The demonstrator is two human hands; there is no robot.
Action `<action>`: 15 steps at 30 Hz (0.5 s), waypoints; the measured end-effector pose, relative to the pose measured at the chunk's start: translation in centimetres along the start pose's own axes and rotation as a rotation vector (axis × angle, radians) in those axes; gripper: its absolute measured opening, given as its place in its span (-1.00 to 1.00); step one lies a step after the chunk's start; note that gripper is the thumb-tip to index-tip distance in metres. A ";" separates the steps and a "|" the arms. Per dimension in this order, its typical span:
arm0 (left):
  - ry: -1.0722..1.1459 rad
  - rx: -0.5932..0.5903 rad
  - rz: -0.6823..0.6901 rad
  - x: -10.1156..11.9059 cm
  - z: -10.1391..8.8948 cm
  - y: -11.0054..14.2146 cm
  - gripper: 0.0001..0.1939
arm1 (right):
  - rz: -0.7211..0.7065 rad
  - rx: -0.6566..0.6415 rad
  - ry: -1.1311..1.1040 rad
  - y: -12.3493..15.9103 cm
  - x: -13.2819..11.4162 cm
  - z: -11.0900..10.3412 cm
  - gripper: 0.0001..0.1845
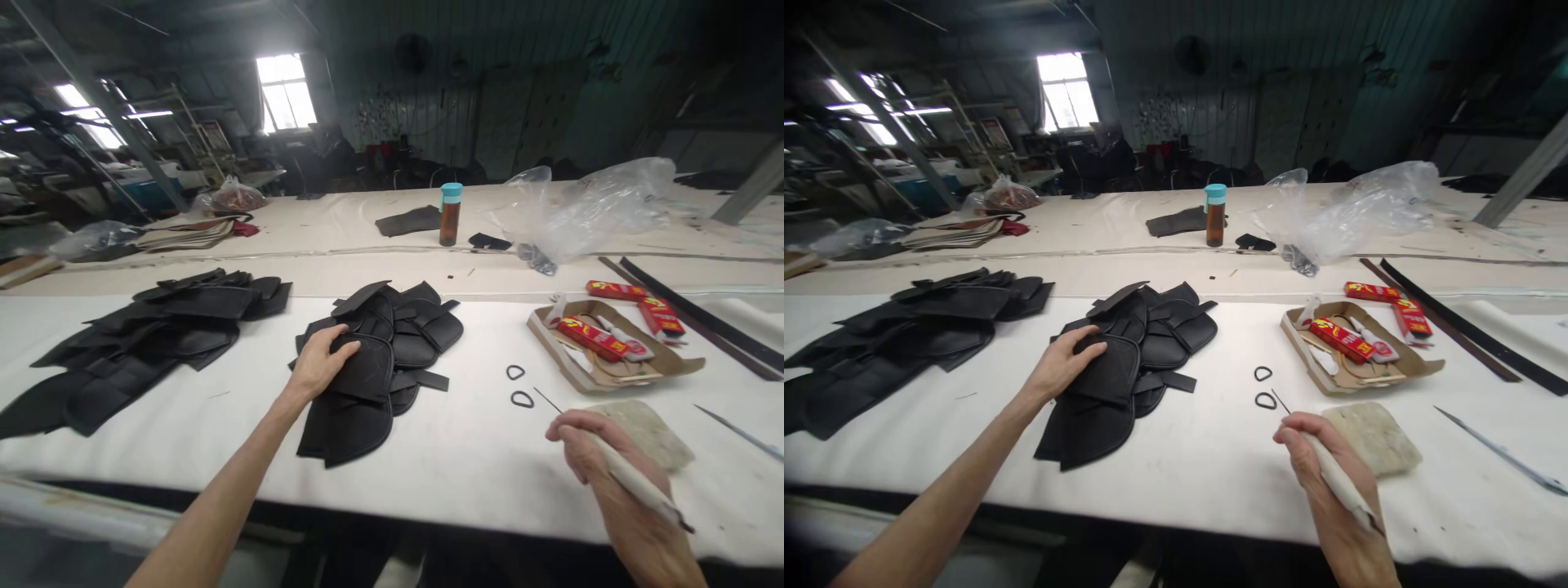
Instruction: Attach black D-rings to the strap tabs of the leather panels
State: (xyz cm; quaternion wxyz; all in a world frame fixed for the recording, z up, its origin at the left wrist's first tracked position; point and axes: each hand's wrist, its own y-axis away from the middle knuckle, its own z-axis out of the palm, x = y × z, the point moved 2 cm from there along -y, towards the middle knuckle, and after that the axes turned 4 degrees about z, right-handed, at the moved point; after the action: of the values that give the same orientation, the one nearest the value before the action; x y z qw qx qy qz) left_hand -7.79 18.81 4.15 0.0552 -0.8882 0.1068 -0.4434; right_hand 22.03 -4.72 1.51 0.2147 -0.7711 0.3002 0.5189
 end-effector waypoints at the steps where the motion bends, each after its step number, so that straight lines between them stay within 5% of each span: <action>1: -0.046 -0.014 0.029 0.2 0.7 0.4 -0.47 | -0.047 0.007 0.052 -0.2 -0.2 0.1 -0.70; 7: -0.742 -0.100 0.147 2.7 3.5 2.2 -0.23 | -0.310 -0.053 0.313 -2.3 -0.2 1.4 -0.78; 11: -0.795 -0.164 0.086 3.4 5.0 2.9 -0.07 | -0.455 -0.064 0.828 -3.9 -0.4 2.8 -0.84; 15: -0.811 -0.185 0.063 3.8 5.6 3.5 -0.10 | -0.512 -0.139 1.000 -4.3 -1.2 4.2 -0.79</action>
State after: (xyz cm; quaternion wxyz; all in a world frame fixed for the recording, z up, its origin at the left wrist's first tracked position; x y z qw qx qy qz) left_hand -1.56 14.51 3.03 0.0263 -0.9884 0.1429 -0.0440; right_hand 21.83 1.41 1.21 0.1140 -0.9836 0.1339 0.0406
